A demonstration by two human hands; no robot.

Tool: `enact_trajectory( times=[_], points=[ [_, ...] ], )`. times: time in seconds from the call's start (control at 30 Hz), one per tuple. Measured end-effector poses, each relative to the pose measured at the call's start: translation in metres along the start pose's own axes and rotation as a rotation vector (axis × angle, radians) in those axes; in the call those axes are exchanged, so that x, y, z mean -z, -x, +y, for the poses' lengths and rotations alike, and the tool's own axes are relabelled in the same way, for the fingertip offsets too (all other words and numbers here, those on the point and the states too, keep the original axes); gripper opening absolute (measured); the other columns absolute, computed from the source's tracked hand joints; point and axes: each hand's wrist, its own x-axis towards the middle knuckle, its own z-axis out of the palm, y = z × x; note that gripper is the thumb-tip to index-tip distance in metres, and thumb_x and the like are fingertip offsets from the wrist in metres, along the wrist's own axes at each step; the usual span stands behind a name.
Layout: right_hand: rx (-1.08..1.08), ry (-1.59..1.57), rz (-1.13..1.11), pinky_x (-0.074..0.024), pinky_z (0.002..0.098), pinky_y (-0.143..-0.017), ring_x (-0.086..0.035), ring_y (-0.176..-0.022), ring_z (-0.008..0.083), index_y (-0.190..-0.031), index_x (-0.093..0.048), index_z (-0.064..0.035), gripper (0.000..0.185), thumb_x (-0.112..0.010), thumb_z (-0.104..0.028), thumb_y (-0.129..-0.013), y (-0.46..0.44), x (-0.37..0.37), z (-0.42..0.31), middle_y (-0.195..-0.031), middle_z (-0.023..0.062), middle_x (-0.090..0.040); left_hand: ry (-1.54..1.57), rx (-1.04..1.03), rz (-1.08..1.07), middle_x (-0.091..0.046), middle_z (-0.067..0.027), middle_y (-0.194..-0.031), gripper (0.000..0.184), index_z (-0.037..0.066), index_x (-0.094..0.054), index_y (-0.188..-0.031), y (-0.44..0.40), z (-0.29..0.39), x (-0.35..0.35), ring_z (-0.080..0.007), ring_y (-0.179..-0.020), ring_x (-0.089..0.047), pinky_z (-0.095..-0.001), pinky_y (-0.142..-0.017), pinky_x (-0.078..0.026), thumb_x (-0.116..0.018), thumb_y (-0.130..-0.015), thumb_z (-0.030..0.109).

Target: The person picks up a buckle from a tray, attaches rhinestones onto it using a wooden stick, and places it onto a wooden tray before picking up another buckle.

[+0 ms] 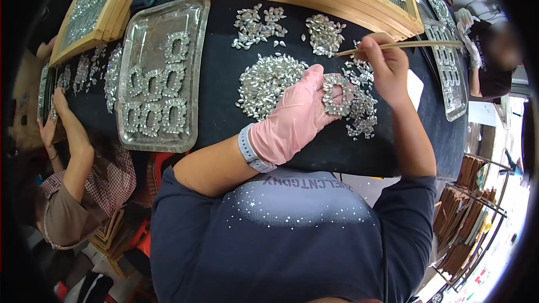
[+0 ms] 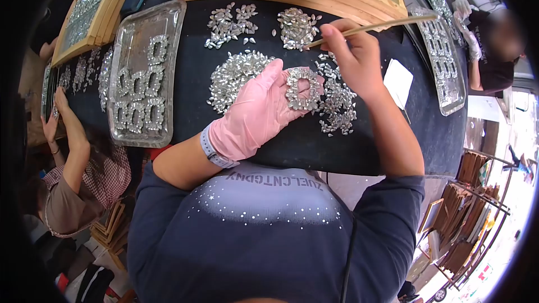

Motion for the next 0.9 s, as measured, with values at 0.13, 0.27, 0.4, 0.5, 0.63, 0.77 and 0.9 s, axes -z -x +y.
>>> enact_trajectory(
  times=[0.13,0.27,0.4,0.5,0.63,0.77,0.9],
  points=[
    [0.025,0.137,-0.081,-0.0447,0.0218,-0.061,-0.055,-0.067,0.0097,-0.085,-0.058,0.0027,0.021,-0.052,-0.017,-0.092,-0.013,-0.017,0.016,-0.075,0.0028,-0.057,-0.022,-0.009,-0.033,-0.055,-0.0145,-0.112,0.044,0.001,-0.045,-0.116,-0.001,0.008,0.01,-0.0229,-0.103,-0.056,-0.0343,-0.089,-0.046,-0.029,-0.097,0.038],
    [0.139,0.253,-0.083,-0.0436,0.0209,-0.059,-0.055,-0.066,0.0095,-0.081,-0.058,0.0033,0.022,-0.053,-0.015,-0.091,-0.017,-0.022,0.02,-0.075,0.0035,-0.057,-0.013,-0.056,-0.042,-0.053,-0.0178,-0.117,0.048,-0.001,-0.043,-0.119,-0.001,0.009,0.018,-0.0247,-0.108,-0.054,-0.0355,-0.093,-0.043,-0.028,-0.097,0.039],
    [0.242,0.221,0.02,-0.0416,0.0249,-0.056,-0.054,-0.06,0.0133,-0.076,-0.059,0.0002,0.019,-0.056,-0.013,-0.088,-0.016,-0.024,0.02,-0.067,0.004,-0.058,0.003,-0.097,-0.033,-0.052,-0.0188,-0.119,0.049,-0.002,-0.042,-0.121,0.001,0.008,0.021,-0.0247,-0.109,-0.052,-0.0353,-0.094,-0.043,-0.028,-0.097,0.039],
    [0.263,0.192,0.038,-0.0411,0.0249,-0.056,-0.053,-0.06,0.0133,-0.075,-0.059,-0.0003,0.019,-0.055,-0.013,-0.089,-0.014,-0.022,0.025,-0.067,0.0047,-0.058,0.006,-0.112,-0.028,-0.05,-0.0194,-0.12,0.05,-0.002,-0.04,-0.122,0.0,0.007,0.023,-0.0249,-0.11,-0.052,-0.0352,-0.095,-0.042,-0.028,-0.097,0.039],
    [0.223,0.084,-0.031,-0.0419,0.0222,-0.059,-0.052,-0.064,0.0101,-0.08,-0.055,0.0012,0.021,-0.049,-0.014,-0.092,-0.007,-0.018,0.02,-0.076,0.0062,-0.056,0.015,-0.127,-0.023,-0.049,-0.02,-0.121,0.051,-0.003,-0.039,-0.123,0.0,0.007,0.023,-0.025,-0.11,-0.052,-0.0354,-0.095,-0.042,-0.028,-0.097,0.04],
    [0.235,-0.107,-0.1,-0.0407,0.0277,-0.068,-0.05,-0.066,0.013,-0.081,-0.054,-0.0009,0.022,-0.046,-0.017,-0.093,-0.007,-0.012,0.005,-0.075,0.0069,-0.055,0.008,-0.125,-0.014,-0.049,-0.0196,-0.121,0.053,-0.003,-0.038,-0.124,0.0,0.008,0.023,-0.0244,-0.11,-0.051,-0.0355,-0.096,-0.041,-0.029,-0.096,0.041],
    [0.387,-0.021,-0.247,-0.0359,0.0335,-0.079,-0.047,-0.068,0.0164,-0.079,-0.052,-0.003,0.026,-0.042,-0.023,-0.093,-0.009,-0.007,-0.003,-0.072,0.0074,-0.053,-0.018,-0.108,-0.03,-0.05,-0.0174,-0.119,0.055,-0.003,-0.038,-0.124,-0.001,0.005,0.024,-0.0233,-0.109,-0.051,-0.0353,-0.096,-0.041,-0.029,-0.096,0.043]
  ],
)
